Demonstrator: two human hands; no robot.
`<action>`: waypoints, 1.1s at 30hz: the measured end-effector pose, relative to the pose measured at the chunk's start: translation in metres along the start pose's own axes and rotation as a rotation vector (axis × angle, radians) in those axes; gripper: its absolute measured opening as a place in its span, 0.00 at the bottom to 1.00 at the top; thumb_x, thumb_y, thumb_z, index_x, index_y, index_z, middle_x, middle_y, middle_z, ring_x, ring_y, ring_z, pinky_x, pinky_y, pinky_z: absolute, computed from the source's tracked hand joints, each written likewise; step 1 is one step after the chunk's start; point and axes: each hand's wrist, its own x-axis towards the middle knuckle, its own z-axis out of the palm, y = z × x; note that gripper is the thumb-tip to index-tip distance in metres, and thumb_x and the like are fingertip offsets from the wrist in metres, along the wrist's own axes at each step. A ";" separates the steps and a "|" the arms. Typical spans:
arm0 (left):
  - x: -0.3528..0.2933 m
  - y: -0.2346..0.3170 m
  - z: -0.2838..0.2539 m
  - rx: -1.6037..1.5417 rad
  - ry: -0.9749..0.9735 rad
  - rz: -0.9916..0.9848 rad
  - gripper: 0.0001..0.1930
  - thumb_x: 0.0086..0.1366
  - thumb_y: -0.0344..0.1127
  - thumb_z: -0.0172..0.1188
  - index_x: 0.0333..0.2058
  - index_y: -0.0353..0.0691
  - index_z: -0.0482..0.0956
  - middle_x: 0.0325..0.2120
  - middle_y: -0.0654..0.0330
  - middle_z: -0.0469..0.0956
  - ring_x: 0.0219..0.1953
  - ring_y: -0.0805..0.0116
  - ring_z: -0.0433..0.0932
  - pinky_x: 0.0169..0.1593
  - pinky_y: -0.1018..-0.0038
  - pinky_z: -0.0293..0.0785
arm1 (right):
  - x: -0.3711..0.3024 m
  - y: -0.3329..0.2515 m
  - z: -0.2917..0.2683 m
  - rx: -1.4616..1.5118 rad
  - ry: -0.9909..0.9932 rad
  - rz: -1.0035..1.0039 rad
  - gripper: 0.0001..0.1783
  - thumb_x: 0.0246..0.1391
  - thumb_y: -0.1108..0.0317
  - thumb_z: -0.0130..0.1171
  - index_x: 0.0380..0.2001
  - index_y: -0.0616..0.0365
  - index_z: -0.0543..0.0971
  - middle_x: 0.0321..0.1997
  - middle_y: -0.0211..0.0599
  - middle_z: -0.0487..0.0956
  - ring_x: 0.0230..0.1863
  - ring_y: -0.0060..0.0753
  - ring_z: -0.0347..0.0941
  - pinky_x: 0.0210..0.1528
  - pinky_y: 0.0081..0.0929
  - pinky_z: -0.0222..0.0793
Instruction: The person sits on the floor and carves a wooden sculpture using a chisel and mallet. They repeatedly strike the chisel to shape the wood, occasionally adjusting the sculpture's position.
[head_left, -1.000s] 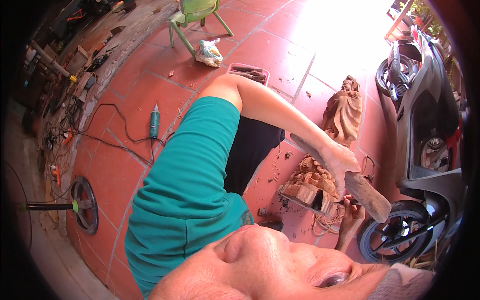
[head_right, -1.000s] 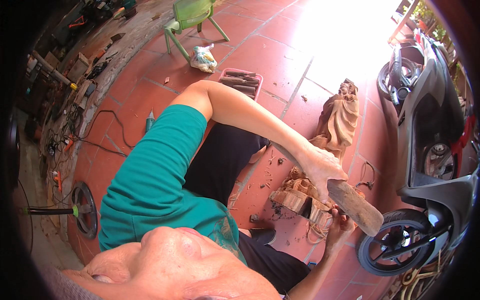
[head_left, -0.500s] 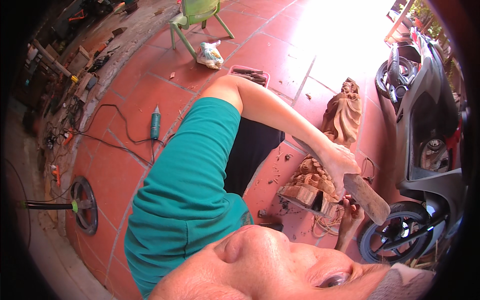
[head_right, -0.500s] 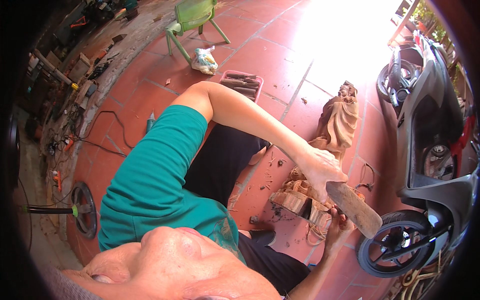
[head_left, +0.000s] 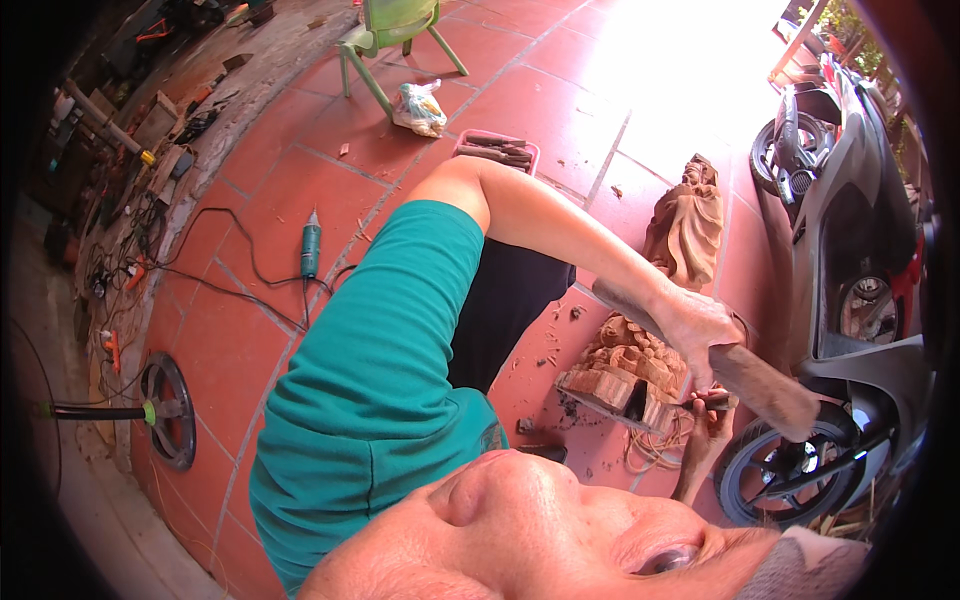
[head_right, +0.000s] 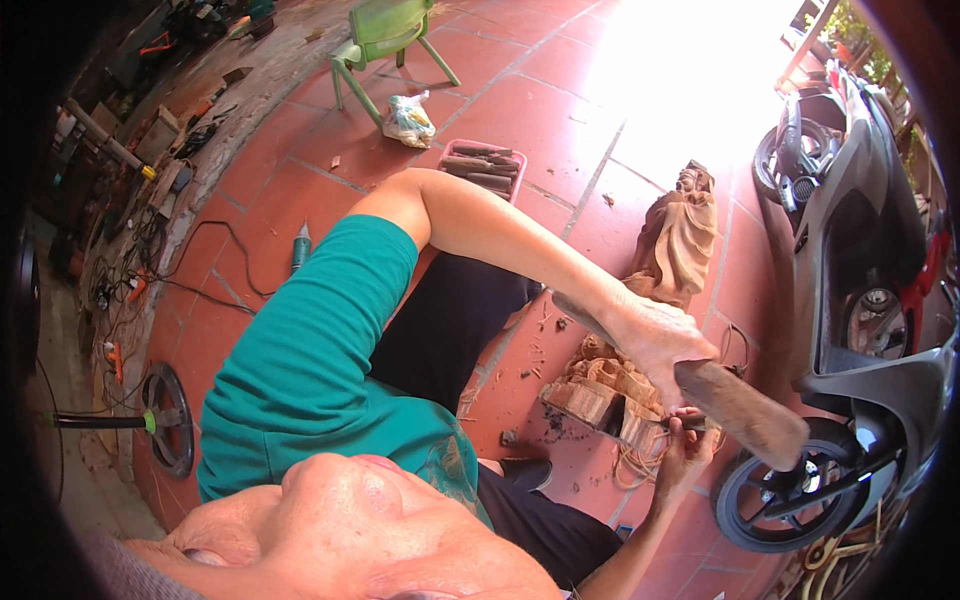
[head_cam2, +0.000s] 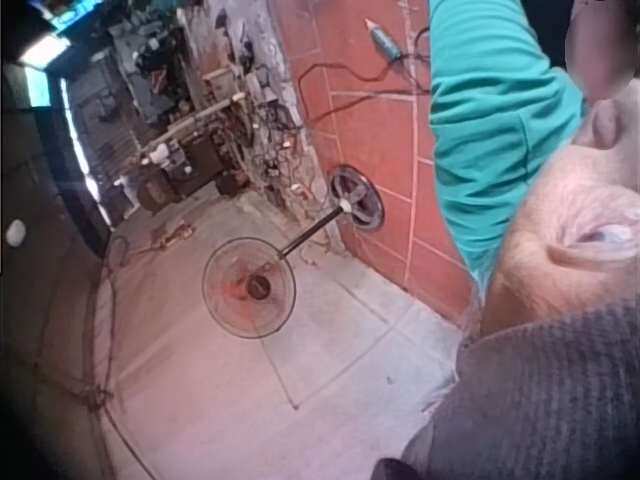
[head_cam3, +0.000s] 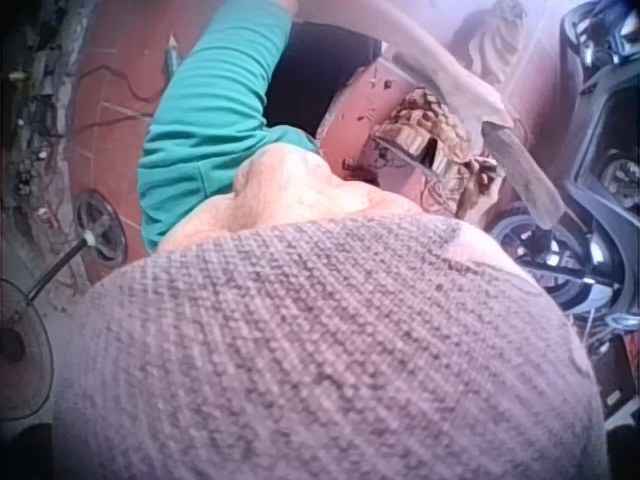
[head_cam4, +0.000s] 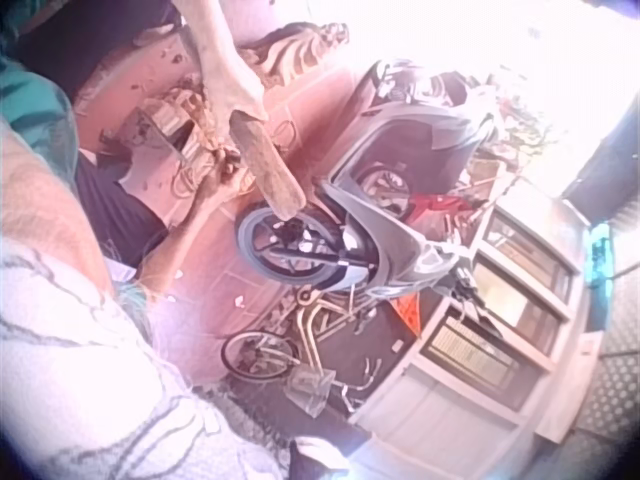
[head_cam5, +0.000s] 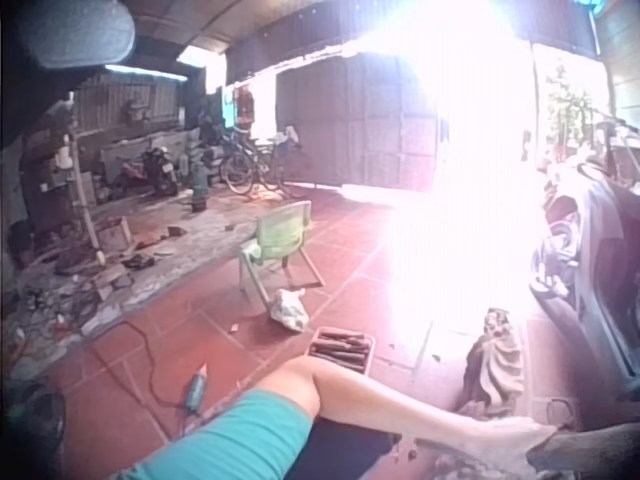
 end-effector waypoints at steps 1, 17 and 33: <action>0.000 -0.007 0.005 0.056 -0.053 -0.003 0.38 0.45 0.61 0.75 0.40 0.29 0.79 0.31 0.43 0.83 0.37 0.46 0.84 0.42 0.55 0.78 | 0.000 0.006 -0.001 -0.010 -0.025 -0.015 0.17 0.61 0.83 0.59 0.52 0.63 0.74 0.45 0.35 0.78 0.43 0.26 0.77 0.48 0.28 0.78; -0.011 0.013 -0.017 0.193 -0.169 0.035 0.37 0.53 0.57 0.72 0.55 0.38 0.76 0.31 0.44 0.82 0.35 0.44 0.83 0.40 0.57 0.78 | -0.005 0.009 -0.003 -0.465 0.018 0.034 0.06 0.62 0.78 0.61 0.41 0.68 0.83 0.37 0.33 0.83 0.38 0.22 0.75 0.43 0.27 0.73; 0.003 0.003 -0.017 -0.081 -0.056 -0.249 0.42 0.56 0.52 0.75 0.63 0.34 0.71 0.45 0.54 0.83 0.49 0.69 0.80 0.55 0.69 0.76 | -0.004 -0.019 -0.015 -0.099 0.158 0.048 0.11 0.60 0.79 0.62 0.45 0.59 0.77 0.42 0.29 0.82 0.43 0.22 0.81 0.45 0.26 0.79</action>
